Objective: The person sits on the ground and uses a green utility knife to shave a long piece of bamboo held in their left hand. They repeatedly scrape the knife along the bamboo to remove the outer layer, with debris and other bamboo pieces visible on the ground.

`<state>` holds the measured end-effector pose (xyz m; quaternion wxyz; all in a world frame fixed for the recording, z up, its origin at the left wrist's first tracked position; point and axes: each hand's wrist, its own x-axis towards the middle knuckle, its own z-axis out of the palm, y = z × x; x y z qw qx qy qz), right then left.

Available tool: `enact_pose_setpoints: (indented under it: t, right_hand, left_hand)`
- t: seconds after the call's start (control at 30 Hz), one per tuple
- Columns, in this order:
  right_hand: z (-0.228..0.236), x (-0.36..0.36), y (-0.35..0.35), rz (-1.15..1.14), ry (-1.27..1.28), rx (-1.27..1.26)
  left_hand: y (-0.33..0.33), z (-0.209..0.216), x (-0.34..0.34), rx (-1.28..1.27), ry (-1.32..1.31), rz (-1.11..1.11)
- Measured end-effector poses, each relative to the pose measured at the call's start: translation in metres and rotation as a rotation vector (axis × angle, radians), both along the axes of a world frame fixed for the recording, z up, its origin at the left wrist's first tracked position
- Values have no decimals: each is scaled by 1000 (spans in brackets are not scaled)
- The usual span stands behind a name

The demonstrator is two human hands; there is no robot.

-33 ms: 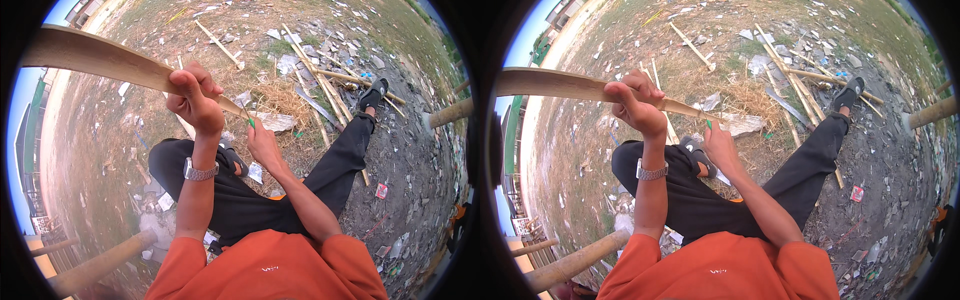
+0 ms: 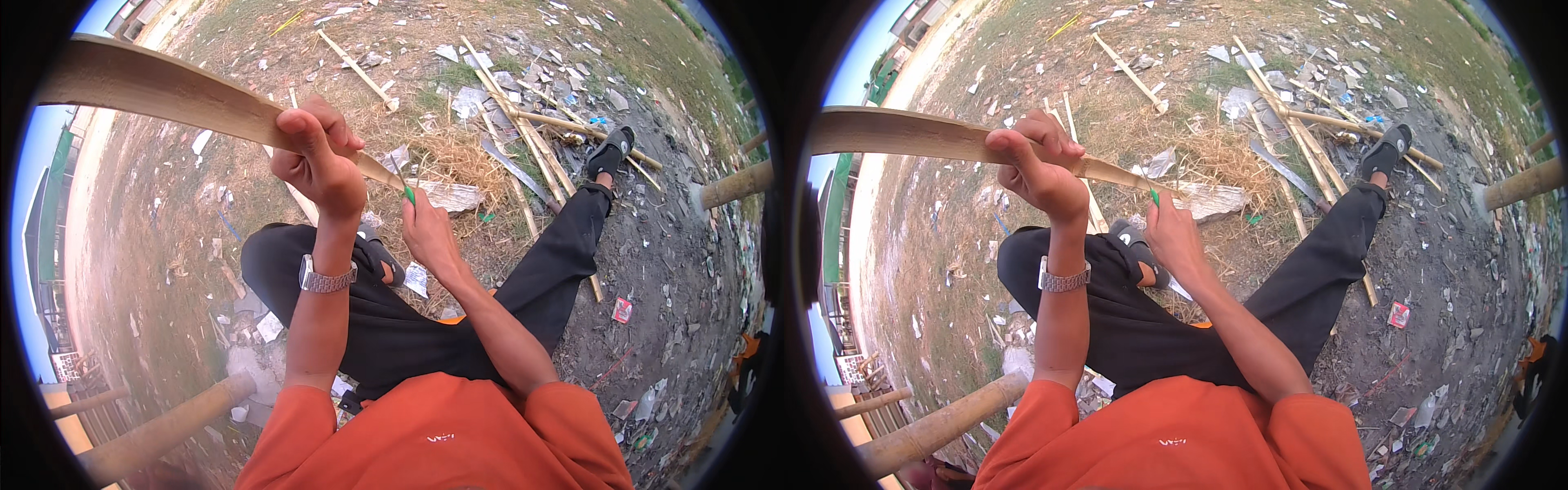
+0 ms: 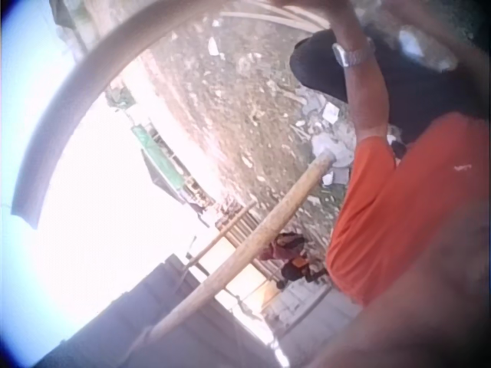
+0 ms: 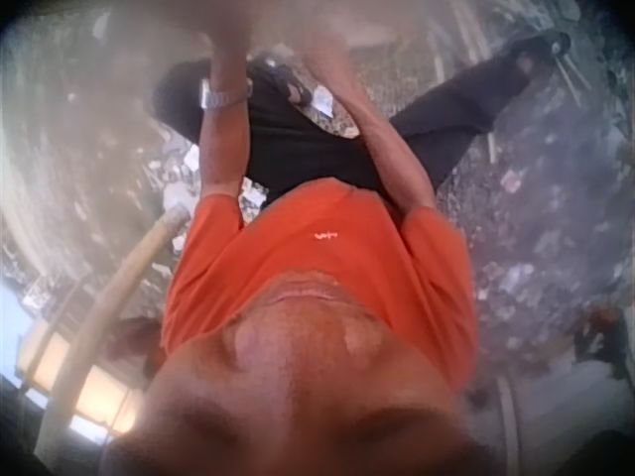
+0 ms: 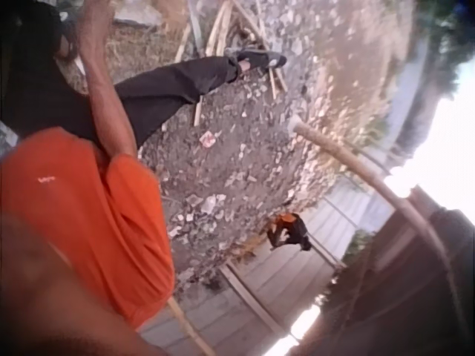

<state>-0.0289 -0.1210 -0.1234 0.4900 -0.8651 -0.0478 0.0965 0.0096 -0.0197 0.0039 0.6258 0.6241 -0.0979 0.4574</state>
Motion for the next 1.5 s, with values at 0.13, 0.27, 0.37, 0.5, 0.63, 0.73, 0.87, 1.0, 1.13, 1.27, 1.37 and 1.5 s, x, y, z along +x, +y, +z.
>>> enact_pose_setpoints:
  t: [0.13, 0.27, 0.37, 0.5, 0.63, 0.73, 0.87, 1.0, 1.13, 1.27, 1.37, 1.5]
  right_hand:
    - [41, -3, 8, -10, -175, 151]
    - [57, -7, 12, 1, -247, 222]
    - [59, -9, 12, 10, -258, 260]
    - [65, -11, 12, 18, -238, 272]
    - [66, -12, 14, -6, -297, 223]
    - [45, -8, 11, 6, -265, 99]
    - [70, -16, 8, 28, -212, 188]
    - [68, -14, 15, -7, -189, 218]
    - [40, -9, 11, -7, -196, 86]
    - [62, -12, 13, -19, -251, 243]
    - [44, -15, 15, -37, -219, 98]
    - [-19, -7, 0, -28, -27, -98]
  left_hand:
    - [-1, -1, 2, 43, 17, -12]
    - [-1, -2, 2, 31, 11, -22]
    - [-1, -1, 1, 19, 1, -18]
    - [-2, -2, 0, 41, 3, 5]
    - [-6, -3, -1, 37, -2, 17]
    - [-5, -2, 0, -20, -65, -35]
    - [-6, -2, -2, 5, 4, 31]
    - [-10, -3, -1, 46, -22, 23]
    - [-4, -2, -1, 22, -16, 6]
    - [-11, -2, -2, 47, -20, 15]
    - [-13, -5, -3, 76, -32, 20]
    - [-6, -2, -1, -21, 4, -9]
